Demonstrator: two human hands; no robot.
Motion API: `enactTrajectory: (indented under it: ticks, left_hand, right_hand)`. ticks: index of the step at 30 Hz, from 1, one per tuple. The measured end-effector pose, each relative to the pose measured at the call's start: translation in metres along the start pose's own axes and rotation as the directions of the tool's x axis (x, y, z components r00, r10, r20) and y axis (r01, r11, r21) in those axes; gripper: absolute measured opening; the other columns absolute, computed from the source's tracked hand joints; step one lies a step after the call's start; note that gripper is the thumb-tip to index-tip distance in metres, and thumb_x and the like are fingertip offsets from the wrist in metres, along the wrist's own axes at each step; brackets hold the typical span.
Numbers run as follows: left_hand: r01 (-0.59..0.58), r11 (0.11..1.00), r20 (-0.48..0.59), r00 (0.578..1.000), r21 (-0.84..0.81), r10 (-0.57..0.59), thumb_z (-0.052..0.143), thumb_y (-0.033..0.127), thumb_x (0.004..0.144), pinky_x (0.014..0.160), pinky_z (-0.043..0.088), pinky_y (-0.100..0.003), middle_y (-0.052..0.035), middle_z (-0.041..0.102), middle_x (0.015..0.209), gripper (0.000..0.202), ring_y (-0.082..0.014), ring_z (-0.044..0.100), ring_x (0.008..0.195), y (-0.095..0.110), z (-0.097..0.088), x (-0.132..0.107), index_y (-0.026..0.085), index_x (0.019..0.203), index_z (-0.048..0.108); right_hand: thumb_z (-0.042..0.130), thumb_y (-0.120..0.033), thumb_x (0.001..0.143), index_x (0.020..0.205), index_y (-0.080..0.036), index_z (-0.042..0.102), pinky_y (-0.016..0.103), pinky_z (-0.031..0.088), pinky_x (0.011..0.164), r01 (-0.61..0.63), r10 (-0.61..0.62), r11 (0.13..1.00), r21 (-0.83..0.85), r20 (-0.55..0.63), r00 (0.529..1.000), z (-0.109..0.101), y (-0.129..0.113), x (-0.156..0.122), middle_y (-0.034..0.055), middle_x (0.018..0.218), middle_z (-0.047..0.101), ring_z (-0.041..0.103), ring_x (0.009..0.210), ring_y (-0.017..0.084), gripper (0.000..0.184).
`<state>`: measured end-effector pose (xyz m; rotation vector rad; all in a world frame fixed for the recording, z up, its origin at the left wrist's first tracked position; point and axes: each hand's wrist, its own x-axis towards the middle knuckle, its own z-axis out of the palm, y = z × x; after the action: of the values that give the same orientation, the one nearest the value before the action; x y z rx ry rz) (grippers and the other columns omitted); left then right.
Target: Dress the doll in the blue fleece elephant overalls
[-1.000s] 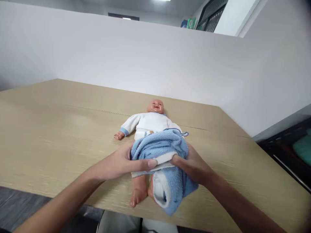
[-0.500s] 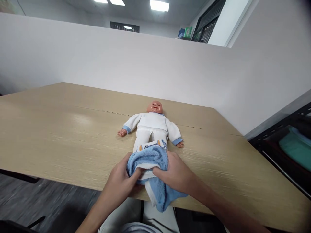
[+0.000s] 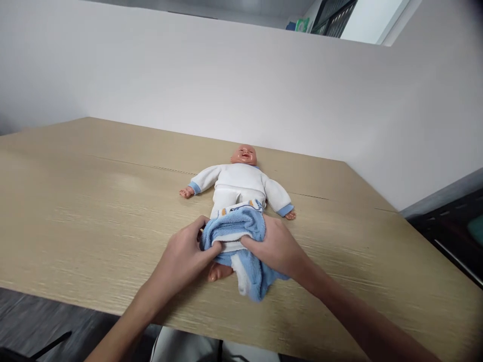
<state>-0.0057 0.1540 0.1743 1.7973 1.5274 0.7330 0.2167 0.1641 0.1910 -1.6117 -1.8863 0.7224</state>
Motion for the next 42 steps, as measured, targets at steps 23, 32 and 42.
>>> enactTrajectory:
  ticks: [23,32,42]
  left_hand:
    - [-0.037,0.986,0.225,0.972,-0.165,0.074,0.055,0.036,0.100,0.111,0.045,-0.048,-0.0121,0.065,0.128,0.028,-0.0346,0.058,0.126,-0.044,0.014,-0.049,0.024,0.125,0.059]
    - [-0.089,0.894,0.039,0.992,-0.439,0.117,0.053,0.043,0.106,0.110,0.047,-0.039,-0.0116,0.064,0.134,0.036,-0.0281,0.061,0.128,-0.036,0.014,-0.036,0.021,0.135,0.048]
    - [-0.144,0.941,0.053,0.984,-0.306,0.168,0.050,0.043,0.106,0.096,0.051,-0.034,-0.0054,0.069,0.113,0.023,-0.0246,0.065,0.110,-0.029,-0.016,0.004,0.022,0.110,0.059]
  right_hand:
    - [0.061,-0.030,0.087,0.102,-0.022,0.062,0.051,0.052,0.095,0.093,-0.021,0.964,-0.250,0.277,0.961,0.022,-0.019,-0.037,0.0142,0.115,0.074,0.071,0.106,0.036,0.017]
    - [0.069,-0.015,0.081,0.105,-0.024,0.068,0.039,0.053,0.085,0.193,-0.200,0.980,0.055,0.189,0.961,0.011,-0.005,-0.021,0.0044,0.106,0.079,0.073,0.097,0.028,0.026]
    - [0.086,-0.053,0.084,0.112,-0.020,0.075,0.039,0.057,0.088,0.289,-0.296,0.955,0.063,0.240,0.925,-0.009,0.018,0.024,0.0055,0.106,0.078,0.072,0.096,0.026,0.045]
